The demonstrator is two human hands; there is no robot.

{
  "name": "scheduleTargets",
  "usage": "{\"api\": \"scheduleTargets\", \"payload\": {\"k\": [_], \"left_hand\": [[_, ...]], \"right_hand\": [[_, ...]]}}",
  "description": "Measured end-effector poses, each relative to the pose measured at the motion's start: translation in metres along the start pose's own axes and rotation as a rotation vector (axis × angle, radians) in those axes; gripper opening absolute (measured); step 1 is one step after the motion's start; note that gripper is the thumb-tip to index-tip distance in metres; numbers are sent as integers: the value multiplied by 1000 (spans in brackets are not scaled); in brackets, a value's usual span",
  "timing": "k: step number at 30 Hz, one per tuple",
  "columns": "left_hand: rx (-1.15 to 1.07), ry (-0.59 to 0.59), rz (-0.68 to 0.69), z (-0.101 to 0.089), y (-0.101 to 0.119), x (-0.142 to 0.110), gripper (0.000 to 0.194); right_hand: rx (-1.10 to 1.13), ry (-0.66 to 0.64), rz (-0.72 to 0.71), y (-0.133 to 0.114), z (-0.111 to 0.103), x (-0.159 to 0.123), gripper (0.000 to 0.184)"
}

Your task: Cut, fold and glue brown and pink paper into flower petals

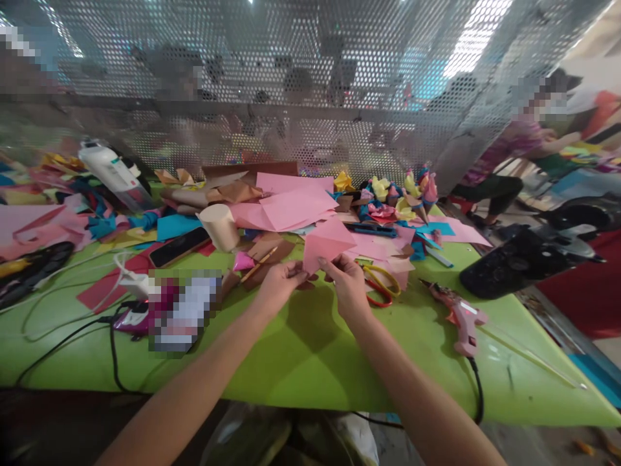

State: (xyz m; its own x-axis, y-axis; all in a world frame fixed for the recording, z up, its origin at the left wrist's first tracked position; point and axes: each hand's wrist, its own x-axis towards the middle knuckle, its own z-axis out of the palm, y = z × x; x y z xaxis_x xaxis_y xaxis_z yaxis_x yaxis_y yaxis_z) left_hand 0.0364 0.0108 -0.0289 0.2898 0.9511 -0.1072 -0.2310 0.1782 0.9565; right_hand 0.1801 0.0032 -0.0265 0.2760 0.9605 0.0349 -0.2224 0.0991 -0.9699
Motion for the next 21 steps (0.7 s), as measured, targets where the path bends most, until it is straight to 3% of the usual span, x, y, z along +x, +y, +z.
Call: {"api": "scheduleTargets", "payload": {"k": [11, 21], "left_hand": [[119, 32, 72, 0, 1, -1, 12], [145, -83, 36, -10, 17, -6, 35]], "right_hand": [[-2, -37, 37, 2, 3, -3, 42], [-9, -57, 51, 3, 1, -2, 41]]}}
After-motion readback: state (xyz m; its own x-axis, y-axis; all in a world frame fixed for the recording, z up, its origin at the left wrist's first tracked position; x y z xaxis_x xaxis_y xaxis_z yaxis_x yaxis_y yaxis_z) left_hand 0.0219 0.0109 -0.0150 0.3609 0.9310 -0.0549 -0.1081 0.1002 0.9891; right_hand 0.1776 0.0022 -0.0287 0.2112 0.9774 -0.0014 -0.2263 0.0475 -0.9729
